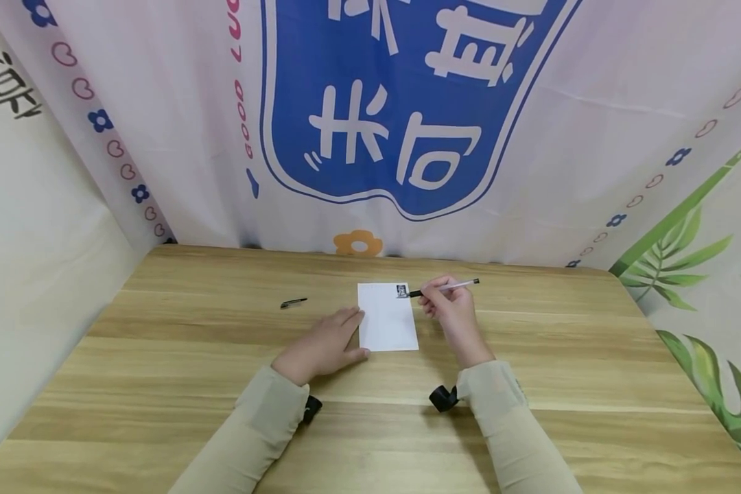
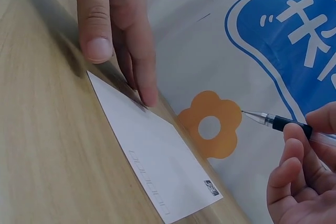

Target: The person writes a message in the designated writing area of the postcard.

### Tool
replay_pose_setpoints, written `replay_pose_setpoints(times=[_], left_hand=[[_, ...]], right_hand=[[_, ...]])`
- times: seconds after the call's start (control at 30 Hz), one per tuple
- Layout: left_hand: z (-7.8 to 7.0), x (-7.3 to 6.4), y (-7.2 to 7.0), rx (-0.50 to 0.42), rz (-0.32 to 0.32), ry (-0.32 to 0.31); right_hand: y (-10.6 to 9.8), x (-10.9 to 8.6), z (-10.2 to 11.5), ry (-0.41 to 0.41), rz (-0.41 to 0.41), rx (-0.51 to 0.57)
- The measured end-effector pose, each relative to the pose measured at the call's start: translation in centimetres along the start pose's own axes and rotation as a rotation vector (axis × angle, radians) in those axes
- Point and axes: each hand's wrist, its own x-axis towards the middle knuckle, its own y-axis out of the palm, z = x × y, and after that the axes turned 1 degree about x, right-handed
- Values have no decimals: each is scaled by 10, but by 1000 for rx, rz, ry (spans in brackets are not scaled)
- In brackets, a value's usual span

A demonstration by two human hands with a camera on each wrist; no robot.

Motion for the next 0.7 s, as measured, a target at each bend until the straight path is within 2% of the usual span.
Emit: replay_pose_setpoints(times=[0.27,0.53,0.7], left_hand=[[0,-1,0,18,38,-4],[0,0,0,50,43,-8],[-1,0,2,71,55,-23]], right_hand=[[2,0,-3,13,-2,-25],[2,-1,-2,29,-5,-33],[5,-3,-4,49,20,-48]])
